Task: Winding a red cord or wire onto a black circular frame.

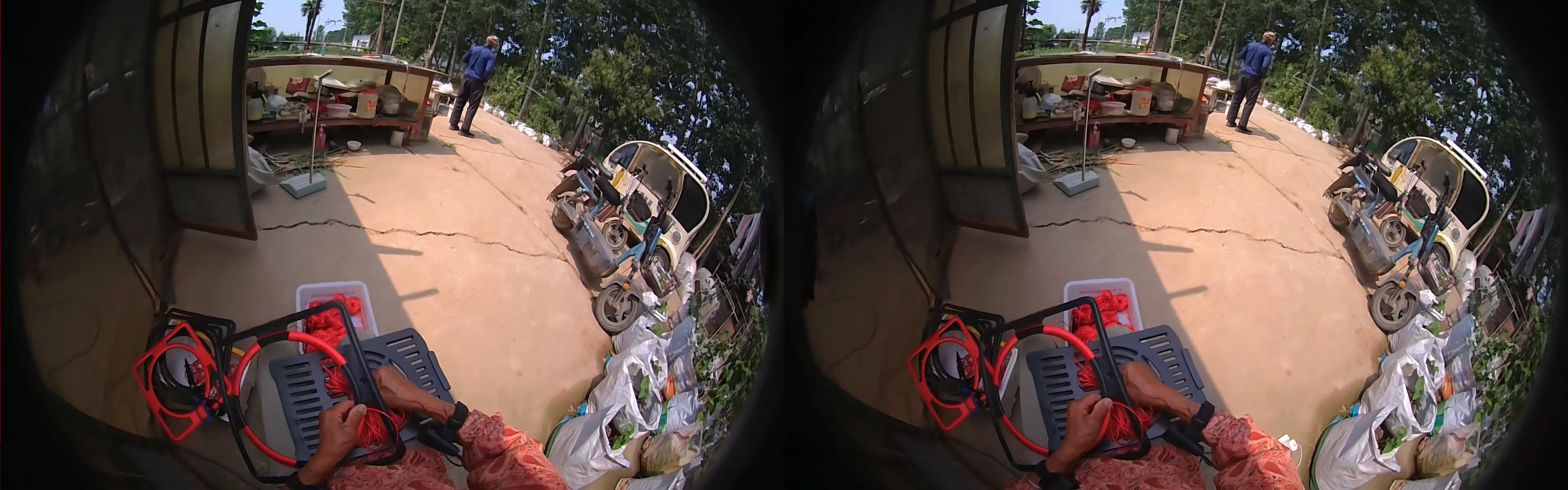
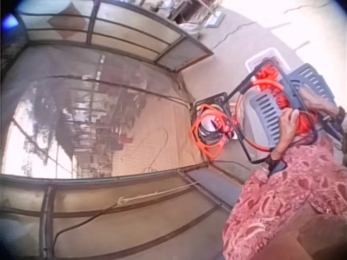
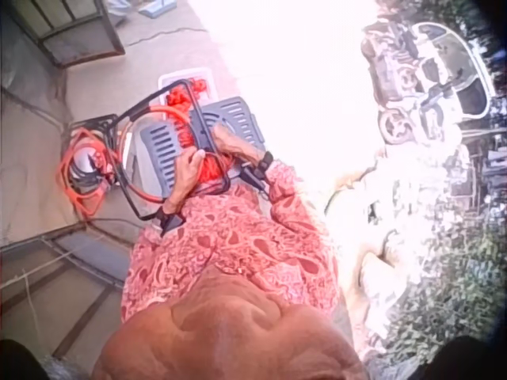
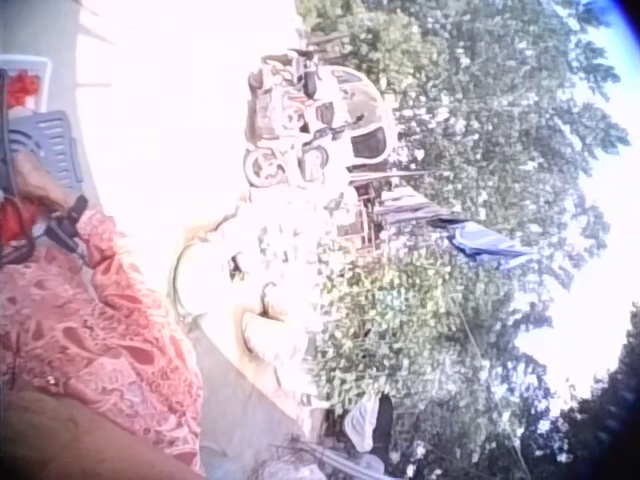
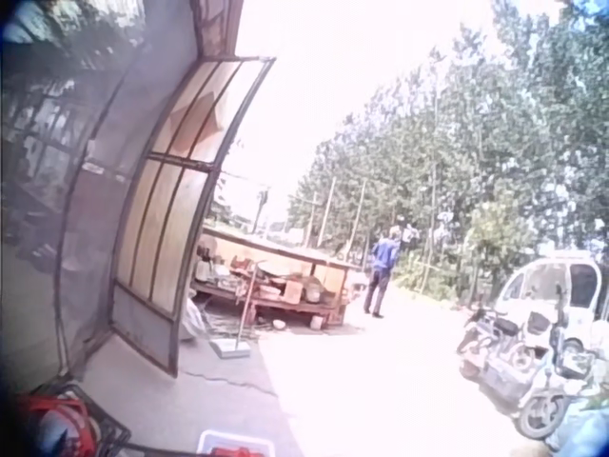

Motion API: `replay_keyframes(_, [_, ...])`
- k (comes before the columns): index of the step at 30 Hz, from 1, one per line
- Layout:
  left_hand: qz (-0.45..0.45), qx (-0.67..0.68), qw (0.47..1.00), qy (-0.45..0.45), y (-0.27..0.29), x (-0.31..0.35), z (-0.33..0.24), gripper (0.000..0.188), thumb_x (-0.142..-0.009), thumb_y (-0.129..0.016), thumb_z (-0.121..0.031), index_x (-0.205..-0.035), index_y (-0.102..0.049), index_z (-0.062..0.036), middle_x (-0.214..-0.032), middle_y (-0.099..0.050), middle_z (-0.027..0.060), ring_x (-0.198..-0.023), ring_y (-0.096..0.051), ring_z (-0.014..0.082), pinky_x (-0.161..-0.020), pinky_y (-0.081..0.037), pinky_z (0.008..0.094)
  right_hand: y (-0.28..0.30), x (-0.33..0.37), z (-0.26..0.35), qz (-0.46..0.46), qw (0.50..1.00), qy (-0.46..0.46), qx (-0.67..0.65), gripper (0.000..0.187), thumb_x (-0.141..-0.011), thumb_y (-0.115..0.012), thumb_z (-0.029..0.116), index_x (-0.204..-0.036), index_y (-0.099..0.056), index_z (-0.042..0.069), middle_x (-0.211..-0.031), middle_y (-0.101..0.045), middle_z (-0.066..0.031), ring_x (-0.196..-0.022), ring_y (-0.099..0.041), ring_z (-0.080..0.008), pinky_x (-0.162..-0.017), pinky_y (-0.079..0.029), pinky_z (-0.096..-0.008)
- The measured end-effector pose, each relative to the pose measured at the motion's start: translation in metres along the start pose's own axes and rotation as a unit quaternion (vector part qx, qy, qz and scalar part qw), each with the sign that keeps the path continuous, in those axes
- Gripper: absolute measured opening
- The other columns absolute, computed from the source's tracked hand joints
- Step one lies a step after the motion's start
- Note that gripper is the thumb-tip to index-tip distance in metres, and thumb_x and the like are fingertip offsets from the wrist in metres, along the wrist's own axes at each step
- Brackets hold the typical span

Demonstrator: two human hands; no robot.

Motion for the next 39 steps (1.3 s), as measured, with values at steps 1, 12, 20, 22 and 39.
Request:
replay_keyframes(1, [0.008, 0.020, 1.000, 0.003, 0.000, 0.001, 0.003, 0.025, -0.092, -0.059, -0.016, -0.076, -0.062, 0.0034, -0.064, -0.061, 0.0057, -0.056, -0.053, 0.0098, -0.052, -0.043, 0.0274, 0.003, -0.006, 0.003, 0.002, 1.000, 0.001, 0.000, 0.019, -0.084, -0.065, 0.014, -0.093, -0.064, -0.002, -0.072, -0.059, -0.0060, -0.071, -0.051, -0.0090, -0.060, -0.045, -0.0336])
replay_keyframes(12, [0.157, 0.346, 0.880, 0.287, -0.004, -0.001, -0.003, 0.028, -0.099, -0.050, -0.019, -0.090, -0.060, 0.0059, -0.066, -0.062, 0.0118, -0.049, -0.058, 0.0182, -0.047, -0.048, 0.0274, 0.029, -0.018, -0.012, -0.208, 0.923, -0.102, -0.308, 0.029, -0.092, -0.059, 0.014, -0.118, -0.061, 0.001, -0.097, -0.067, -0.0120, -0.083, -0.065, -0.0187, -0.075, -0.051, -0.0309])
replay_keyframes(20, [0.173, 0.368, 0.849, 0.337, -0.010, -0.010, 0.003, 0.027, -0.098, -0.050, -0.016, -0.095, -0.061, 0.0092, -0.061, -0.058, 0.0121, -0.046, -0.055, 0.0200, -0.045, -0.045, 0.0293, 0.001, -0.027, 0.072, -0.164, 0.927, 0.157, 0.299, 0.026, -0.084, -0.066, 0.026, -0.095, -0.069, 0.002, -0.116, -0.060, -0.0114, -0.116, -0.051, -0.0303, -0.099, -0.039, -0.0444])
replay_keyframes(22, [0.187, 0.387, 0.846, 0.316, -0.014, -0.009, 0.014, 0.028, -0.096, -0.054, -0.017, -0.094, -0.060, 0.0095, -0.060, -0.057, 0.0124, -0.044, -0.055, 0.0211, -0.041, -0.042, 0.0299, -0.017, -0.029, 0.065, -0.162, 0.892, 0.191, 0.377, 0.025, -0.078, -0.069, 0.023, -0.089, -0.069, 0.000, -0.119, -0.056, -0.0162, -0.124, -0.043, -0.0314, -0.106, -0.030, -0.0459])
replay_keyframes(39, [0.135, 0.353, 0.871, 0.313, -0.006, -0.009, 0.003, 0.022, -0.095, -0.053, -0.016, -0.088, -0.061, 0.0034, -0.061, -0.059, 0.0092, -0.045, -0.054, 0.0154, -0.043, -0.043, 0.0254, 0.083, 0.069, 0.129, -0.007, 0.818, -0.006, -0.575, 0.032, -0.094, -0.054, 0.019, -0.122, -0.048, 0.004, -0.070, -0.054, -0.0015, -0.048, -0.052, -0.0117, -0.045, -0.045, -0.0254])
Point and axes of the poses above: each hand's wrist, its own x-axis away from the middle knuckle, its own y-axis out of the back of the hand, z = x × y, the point moved 2 cm from there along -x, towards the middle knuckle
